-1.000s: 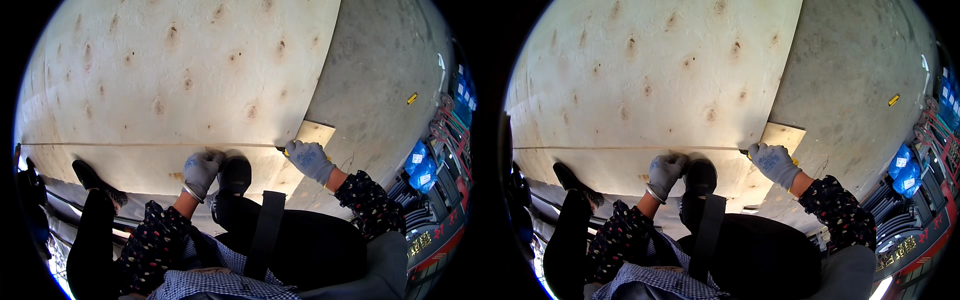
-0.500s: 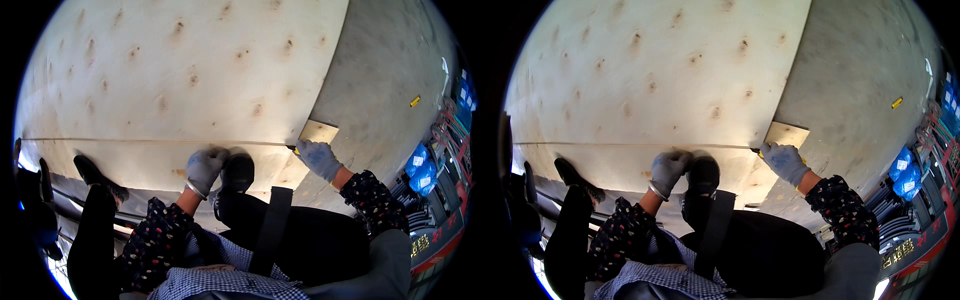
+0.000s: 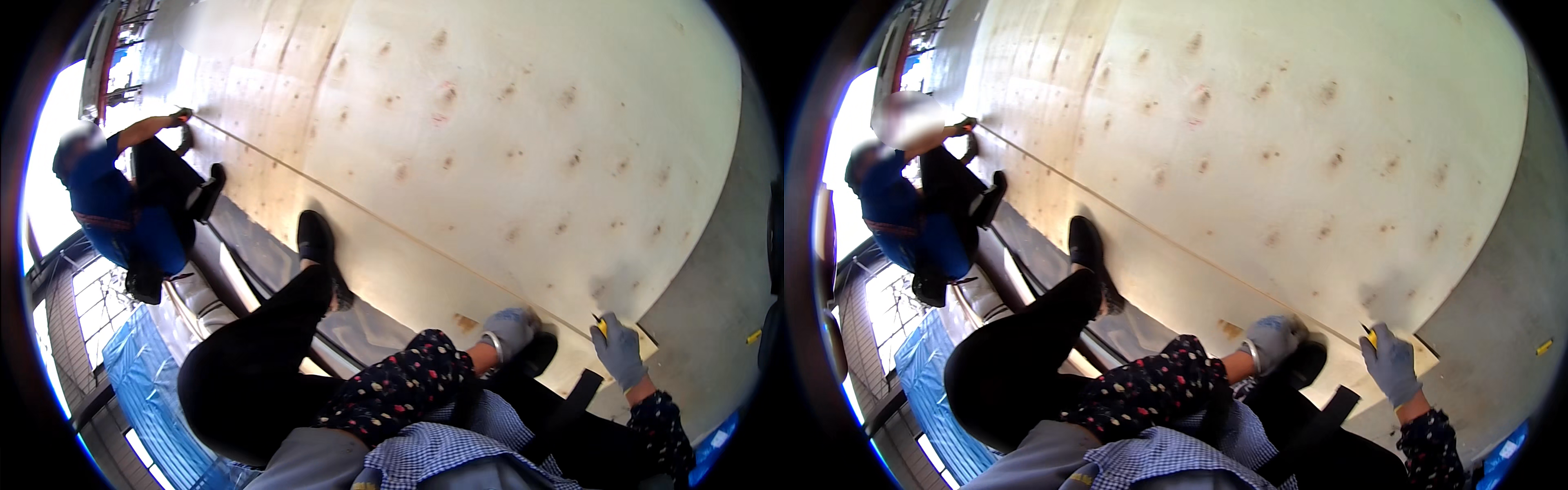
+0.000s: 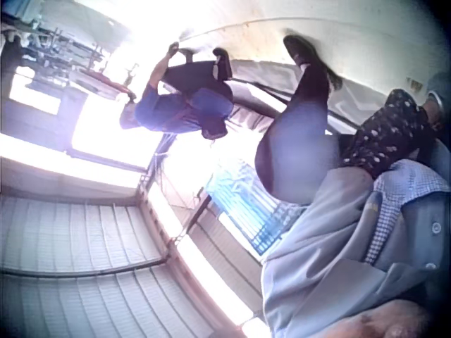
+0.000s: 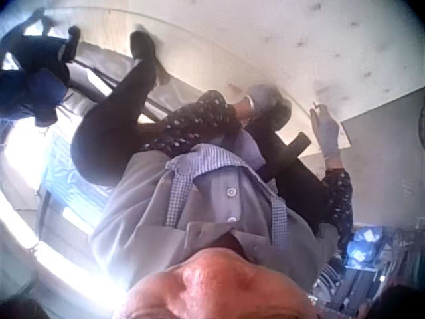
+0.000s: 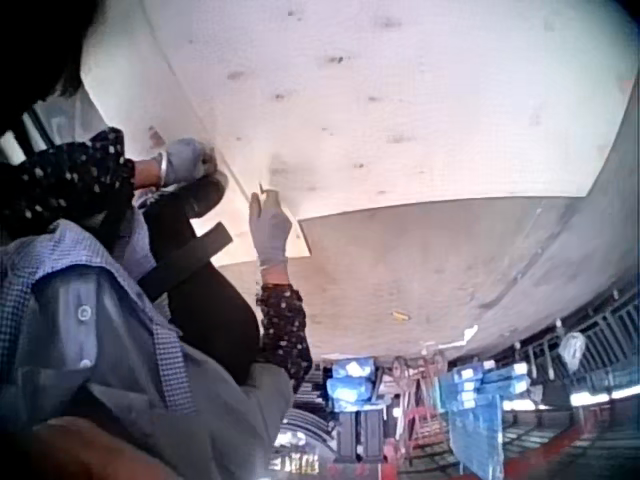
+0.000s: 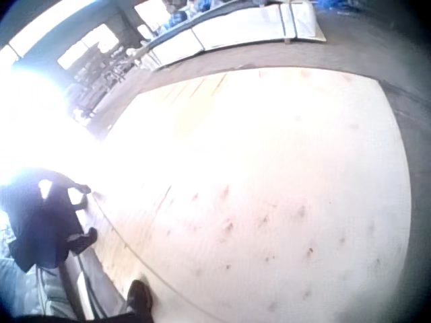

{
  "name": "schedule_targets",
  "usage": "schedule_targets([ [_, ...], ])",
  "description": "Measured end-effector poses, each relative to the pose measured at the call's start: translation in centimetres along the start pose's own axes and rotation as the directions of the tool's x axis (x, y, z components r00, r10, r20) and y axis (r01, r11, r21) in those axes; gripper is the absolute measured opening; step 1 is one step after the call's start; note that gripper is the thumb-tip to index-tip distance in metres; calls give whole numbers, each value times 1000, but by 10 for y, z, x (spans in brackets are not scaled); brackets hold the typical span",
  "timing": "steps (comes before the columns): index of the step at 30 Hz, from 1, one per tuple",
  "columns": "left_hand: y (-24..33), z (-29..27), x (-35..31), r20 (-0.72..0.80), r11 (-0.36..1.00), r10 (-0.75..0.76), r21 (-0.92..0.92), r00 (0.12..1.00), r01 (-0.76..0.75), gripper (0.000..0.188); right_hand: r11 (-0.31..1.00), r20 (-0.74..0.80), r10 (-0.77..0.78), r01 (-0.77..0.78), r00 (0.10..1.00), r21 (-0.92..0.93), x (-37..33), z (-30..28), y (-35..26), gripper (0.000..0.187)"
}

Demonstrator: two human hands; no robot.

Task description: The person cuts a large sheet of plywood with a utility knife along a marked line, assisted by another person holding the sheet. They then break the sheet along the cut and move the separated pieces aside.

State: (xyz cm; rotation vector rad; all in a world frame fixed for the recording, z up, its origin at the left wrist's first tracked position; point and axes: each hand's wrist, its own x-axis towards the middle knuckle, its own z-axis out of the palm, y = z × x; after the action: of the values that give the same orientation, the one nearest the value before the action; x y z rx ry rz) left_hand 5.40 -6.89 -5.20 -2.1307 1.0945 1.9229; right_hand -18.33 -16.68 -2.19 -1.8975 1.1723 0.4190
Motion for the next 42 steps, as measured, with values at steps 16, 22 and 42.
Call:
schedule_targets([
  [16,-28,19,4,-55,1000,3,0,998,-3,27,956,151,-19,-27,988,293,89,30,-38,26],
  [22,12,-193,-15,108,809,103,570,989,-147,30,982,-52,-137,142,989,124,83,24,-16,26],
  [42,-295,-367,20,-998,924,-60,-48,21,379,56,968,130,-249,252,960,-8,144,-81,-217,31],
])
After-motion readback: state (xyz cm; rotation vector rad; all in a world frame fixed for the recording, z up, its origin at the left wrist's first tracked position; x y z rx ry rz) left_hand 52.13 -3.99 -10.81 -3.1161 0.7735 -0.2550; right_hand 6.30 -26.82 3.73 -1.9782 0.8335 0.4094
